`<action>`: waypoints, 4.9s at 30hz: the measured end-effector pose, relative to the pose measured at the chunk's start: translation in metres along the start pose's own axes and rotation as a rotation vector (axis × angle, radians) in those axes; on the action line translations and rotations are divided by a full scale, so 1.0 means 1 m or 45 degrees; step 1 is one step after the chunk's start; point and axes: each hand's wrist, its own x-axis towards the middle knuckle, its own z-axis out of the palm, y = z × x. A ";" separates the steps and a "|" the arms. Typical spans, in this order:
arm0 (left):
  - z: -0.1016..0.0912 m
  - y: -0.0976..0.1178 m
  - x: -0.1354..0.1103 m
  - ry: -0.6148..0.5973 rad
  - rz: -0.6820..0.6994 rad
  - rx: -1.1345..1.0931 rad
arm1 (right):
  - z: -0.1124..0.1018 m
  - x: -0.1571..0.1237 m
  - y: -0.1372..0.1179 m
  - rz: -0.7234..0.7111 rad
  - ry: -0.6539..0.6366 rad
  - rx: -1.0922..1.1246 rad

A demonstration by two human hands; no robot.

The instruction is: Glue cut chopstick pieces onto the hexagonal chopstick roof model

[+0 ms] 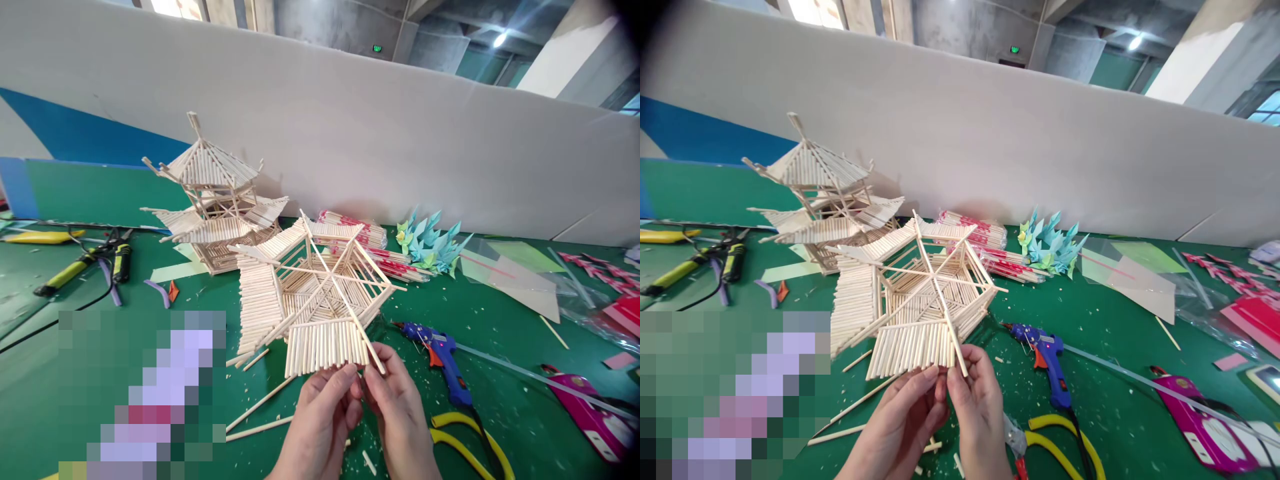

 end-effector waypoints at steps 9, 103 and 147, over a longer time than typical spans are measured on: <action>0.003 -0.001 0.001 -0.038 0.031 0.044 | -0.001 0.001 0.007 0.015 0.047 0.013; -0.013 -0.020 -0.025 -0.197 -0.009 0.484 | -0.035 -0.013 -0.029 -0.492 0.106 -1.098; 0.005 -0.022 -0.004 -0.388 0.039 0.572 | -0.029 -0.003 -0.038 -0.236 -0.043 -1.069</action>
